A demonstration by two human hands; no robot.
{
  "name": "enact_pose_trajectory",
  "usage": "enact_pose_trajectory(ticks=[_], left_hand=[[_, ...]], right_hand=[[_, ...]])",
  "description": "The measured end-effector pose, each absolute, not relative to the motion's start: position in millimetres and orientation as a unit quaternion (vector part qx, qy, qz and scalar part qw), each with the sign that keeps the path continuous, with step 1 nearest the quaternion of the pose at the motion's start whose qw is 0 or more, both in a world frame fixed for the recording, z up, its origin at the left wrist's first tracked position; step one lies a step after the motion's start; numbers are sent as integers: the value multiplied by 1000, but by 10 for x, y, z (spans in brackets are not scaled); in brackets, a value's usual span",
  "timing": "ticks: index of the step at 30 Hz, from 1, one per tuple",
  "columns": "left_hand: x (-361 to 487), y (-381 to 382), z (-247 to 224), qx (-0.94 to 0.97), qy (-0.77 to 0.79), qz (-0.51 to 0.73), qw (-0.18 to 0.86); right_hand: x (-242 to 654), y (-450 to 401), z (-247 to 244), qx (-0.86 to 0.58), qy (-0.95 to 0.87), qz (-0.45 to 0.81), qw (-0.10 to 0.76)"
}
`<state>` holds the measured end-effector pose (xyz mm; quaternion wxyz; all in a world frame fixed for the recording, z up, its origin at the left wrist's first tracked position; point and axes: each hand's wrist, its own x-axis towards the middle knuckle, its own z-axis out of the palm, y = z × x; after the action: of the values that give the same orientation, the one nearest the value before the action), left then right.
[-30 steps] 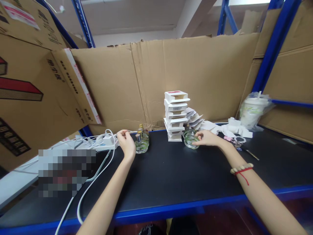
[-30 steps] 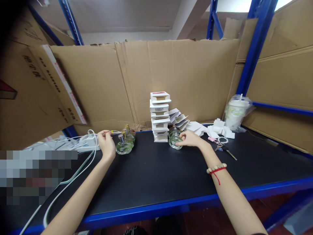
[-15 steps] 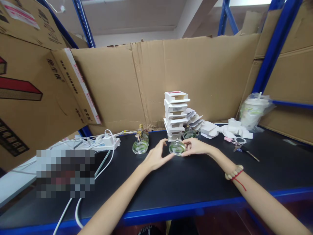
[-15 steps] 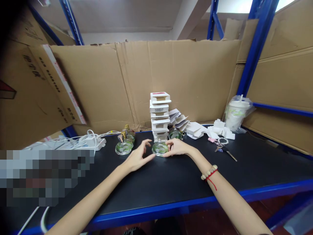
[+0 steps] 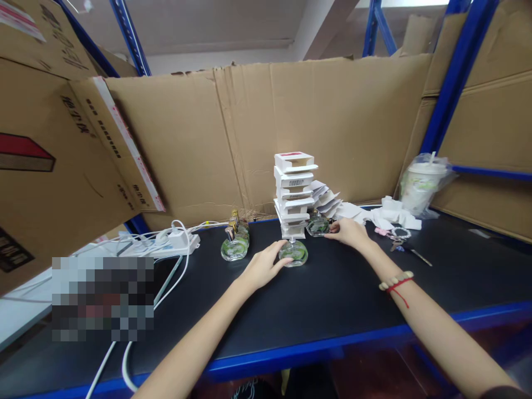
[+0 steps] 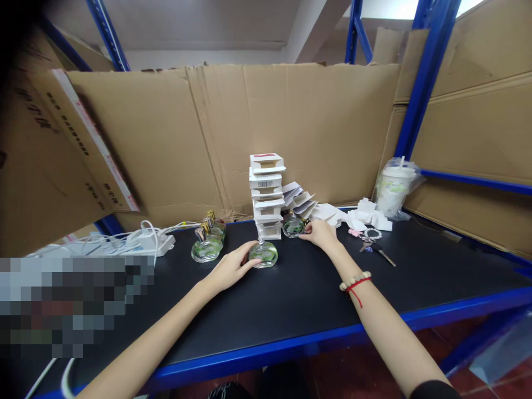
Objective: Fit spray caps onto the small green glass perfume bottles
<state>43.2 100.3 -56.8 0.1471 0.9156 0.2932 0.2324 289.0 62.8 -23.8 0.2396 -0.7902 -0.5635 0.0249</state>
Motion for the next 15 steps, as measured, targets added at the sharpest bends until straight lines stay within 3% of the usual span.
enact_pose_trajectory(ticks=[9, 12, 15], left_hand=[[415, 1009, -564, 923, 275, 237, 125], [413, 1002, -550, 923, 286, 230, 119], [416, 1008, -553, 923, 291, 224, 116]], right_hand=[[2967, 637, -250, -783, -567, 100, 237], [2928, 623, -186, -735, -599, 197, 250], [2792, 622, -142, -629, -641, 307, 315]])
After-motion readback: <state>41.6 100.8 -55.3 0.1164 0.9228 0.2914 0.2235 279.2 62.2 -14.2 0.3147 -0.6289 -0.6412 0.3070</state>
